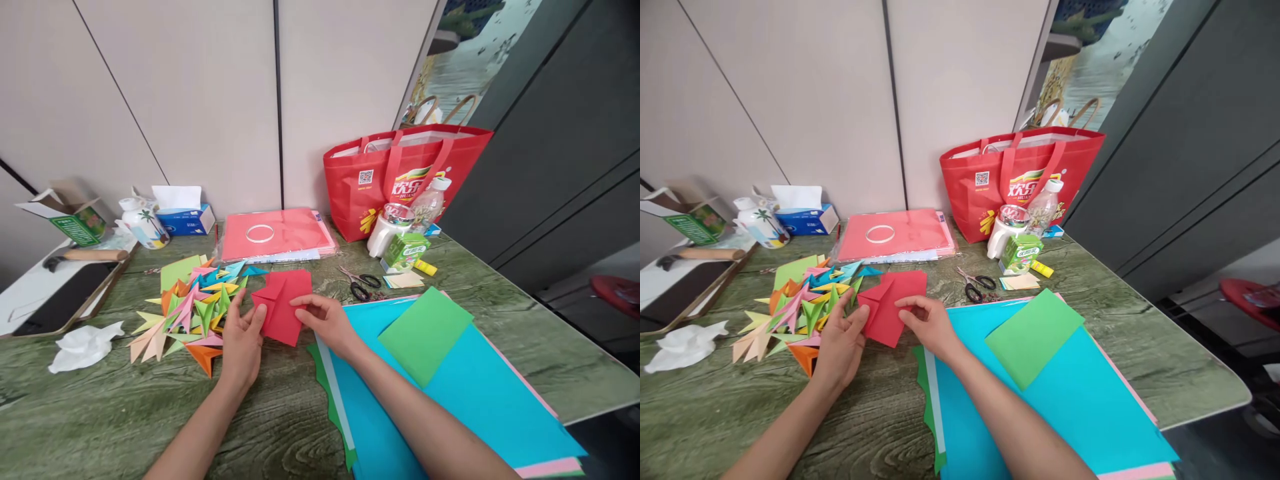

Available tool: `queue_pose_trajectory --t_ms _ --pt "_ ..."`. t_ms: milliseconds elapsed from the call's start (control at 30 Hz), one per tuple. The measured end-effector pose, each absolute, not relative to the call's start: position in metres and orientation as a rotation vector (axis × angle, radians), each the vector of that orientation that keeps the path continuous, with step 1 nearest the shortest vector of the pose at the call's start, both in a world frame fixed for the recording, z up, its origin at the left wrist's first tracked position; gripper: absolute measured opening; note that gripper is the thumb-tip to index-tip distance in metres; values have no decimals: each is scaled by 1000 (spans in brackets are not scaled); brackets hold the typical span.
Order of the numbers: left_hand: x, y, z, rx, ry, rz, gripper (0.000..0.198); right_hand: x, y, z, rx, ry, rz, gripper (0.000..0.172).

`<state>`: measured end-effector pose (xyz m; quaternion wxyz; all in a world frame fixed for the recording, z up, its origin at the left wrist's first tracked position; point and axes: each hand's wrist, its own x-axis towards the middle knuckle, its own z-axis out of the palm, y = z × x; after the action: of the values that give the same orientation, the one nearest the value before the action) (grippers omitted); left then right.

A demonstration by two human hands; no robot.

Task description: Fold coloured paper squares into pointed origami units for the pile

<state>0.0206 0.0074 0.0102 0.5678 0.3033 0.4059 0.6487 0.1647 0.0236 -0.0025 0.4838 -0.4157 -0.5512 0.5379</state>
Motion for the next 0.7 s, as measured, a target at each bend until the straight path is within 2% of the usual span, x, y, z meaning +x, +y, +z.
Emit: queue_pose_trajectory --t_ms 67,200,267,433,700 --pt "19 6 10 778 931 1567 69 164 24 -4 -1025 -1341 1313 20" --pt "18 5 8 888 926 1374 37 164 25 -4 -1012 -1330 1299 16" --pt "17 6 6 860 928 1329 30 166 25 -2 -981 -1306 1341 17" --pt "14 7 9 795 853 1323 33 173 25 1 -872 -1513 1380 27" --pt "8 5 18 832 727 1108 51 183 28 4 -911 -1697 1254 20"
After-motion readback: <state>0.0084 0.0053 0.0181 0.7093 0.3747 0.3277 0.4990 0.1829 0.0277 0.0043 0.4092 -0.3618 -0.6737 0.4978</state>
